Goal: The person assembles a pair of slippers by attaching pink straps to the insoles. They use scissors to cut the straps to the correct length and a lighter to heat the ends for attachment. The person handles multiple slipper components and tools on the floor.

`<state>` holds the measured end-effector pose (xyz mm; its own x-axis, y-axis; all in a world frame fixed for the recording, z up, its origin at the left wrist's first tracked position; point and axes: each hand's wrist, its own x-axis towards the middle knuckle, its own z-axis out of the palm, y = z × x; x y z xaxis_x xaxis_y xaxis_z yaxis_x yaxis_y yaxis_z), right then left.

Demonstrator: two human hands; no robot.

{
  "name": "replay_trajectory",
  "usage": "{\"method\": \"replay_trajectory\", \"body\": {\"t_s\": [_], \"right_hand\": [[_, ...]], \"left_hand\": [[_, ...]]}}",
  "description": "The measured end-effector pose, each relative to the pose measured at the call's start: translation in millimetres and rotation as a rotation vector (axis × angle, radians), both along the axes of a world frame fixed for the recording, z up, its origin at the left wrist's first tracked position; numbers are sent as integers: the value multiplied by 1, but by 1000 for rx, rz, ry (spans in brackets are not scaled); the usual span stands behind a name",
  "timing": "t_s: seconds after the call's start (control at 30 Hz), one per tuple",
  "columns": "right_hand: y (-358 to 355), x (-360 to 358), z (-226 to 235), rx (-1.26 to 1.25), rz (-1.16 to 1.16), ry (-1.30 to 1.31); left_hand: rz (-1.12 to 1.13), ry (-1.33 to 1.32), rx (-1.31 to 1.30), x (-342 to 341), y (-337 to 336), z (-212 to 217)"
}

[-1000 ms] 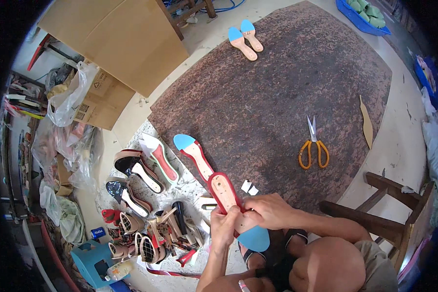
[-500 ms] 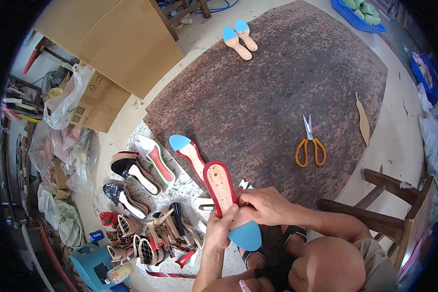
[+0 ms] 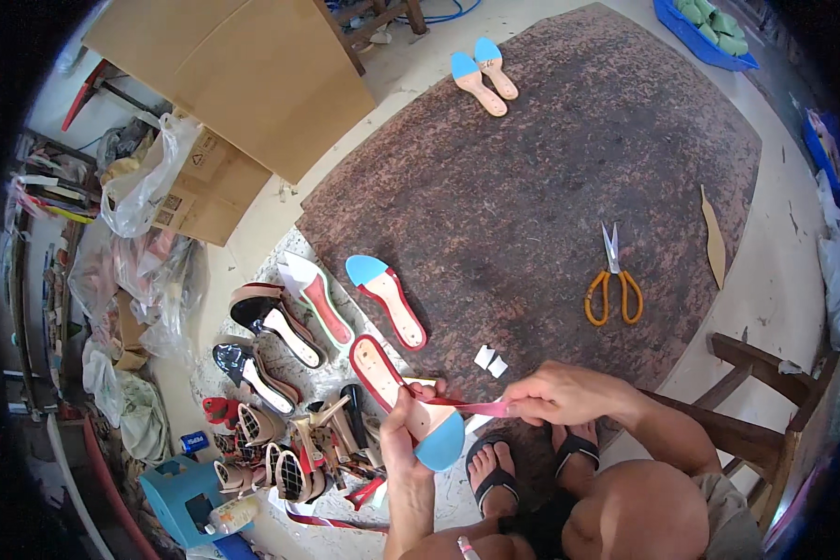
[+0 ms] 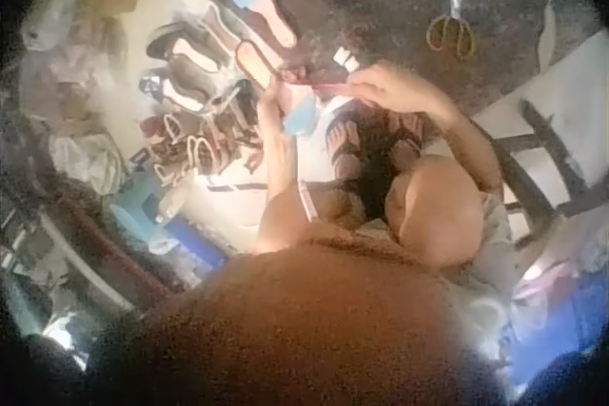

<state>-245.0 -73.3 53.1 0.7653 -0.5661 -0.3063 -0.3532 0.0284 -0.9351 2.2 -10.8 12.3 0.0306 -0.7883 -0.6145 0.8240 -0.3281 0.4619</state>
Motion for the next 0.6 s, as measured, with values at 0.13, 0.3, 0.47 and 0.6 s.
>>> {"method": "replay_trajectory", "body": {"t_s": [0.13,0.3,0.47,0.6], "right_hand": [[3,-2,13,79,-26,-73],[4,5,28,38,-24,-53],[7,5,38,-32,18,20],[0,-3,31,-45,86,61]], "left_hand": [[112,-152,-76,-12,-2,10],[194,-353,-103,-16,-5,15],[159,-488,-130,-26,-8,20],[115,-349,-218,-33,-10,21]]}}
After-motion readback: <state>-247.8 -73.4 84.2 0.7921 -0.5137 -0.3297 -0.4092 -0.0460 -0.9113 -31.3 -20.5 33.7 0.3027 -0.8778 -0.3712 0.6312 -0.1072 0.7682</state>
